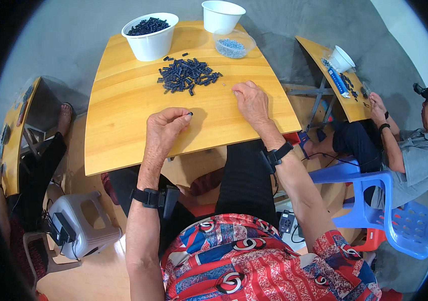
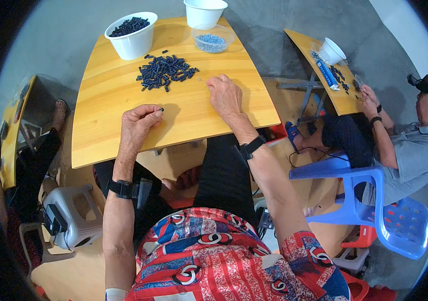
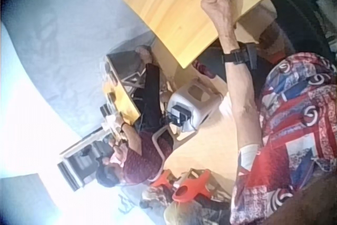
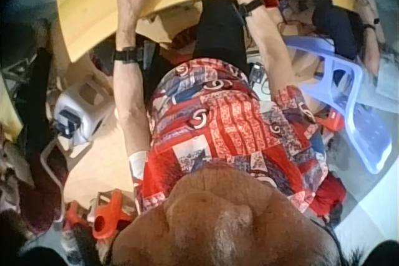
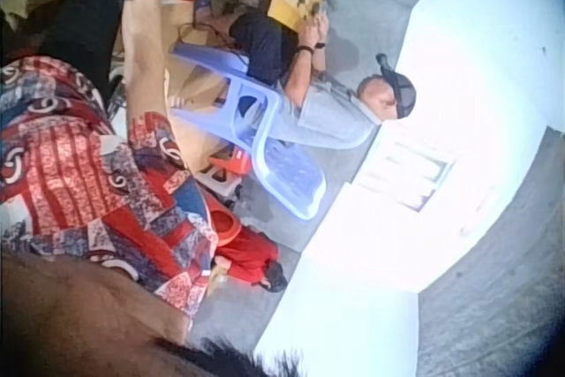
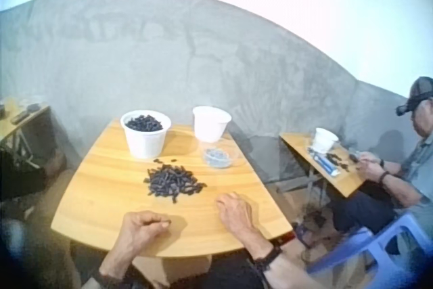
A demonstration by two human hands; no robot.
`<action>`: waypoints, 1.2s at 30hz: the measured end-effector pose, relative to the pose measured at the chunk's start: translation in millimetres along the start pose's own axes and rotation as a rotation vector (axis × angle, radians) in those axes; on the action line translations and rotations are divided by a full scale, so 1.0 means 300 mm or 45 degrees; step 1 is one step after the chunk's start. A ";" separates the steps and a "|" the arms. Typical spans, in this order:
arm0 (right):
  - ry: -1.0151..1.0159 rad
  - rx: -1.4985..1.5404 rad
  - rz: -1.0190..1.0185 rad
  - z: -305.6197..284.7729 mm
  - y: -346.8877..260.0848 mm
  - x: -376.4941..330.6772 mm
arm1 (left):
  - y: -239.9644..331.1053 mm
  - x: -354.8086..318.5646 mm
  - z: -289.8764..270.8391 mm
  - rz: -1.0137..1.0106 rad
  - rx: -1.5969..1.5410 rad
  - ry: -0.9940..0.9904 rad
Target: The recorder sits at a table and assembles small black rubber components with tiny metal clips.
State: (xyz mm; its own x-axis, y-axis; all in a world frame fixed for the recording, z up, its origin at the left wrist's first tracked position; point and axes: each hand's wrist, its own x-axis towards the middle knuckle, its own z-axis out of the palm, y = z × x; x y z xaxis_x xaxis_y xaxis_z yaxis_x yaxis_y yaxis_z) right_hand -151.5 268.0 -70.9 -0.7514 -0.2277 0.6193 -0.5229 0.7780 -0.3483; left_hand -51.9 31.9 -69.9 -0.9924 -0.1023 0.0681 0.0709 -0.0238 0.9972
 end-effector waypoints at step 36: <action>0.026 -0.015 -0.016 -0.007 0.001 -0.018 | -0.001 -0.005 0.003 0.054 0.044 -0.008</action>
State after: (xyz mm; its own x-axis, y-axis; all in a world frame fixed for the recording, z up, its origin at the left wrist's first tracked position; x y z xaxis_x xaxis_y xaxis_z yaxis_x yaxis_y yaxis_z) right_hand -146.8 270.6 -73.0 -0.7366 -0.2254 0.6377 -0.5271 0.7821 -0.3324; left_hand -50.4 32.9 -70.1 -0.9892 -0.0964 0.1105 0.1095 0.0151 0.9939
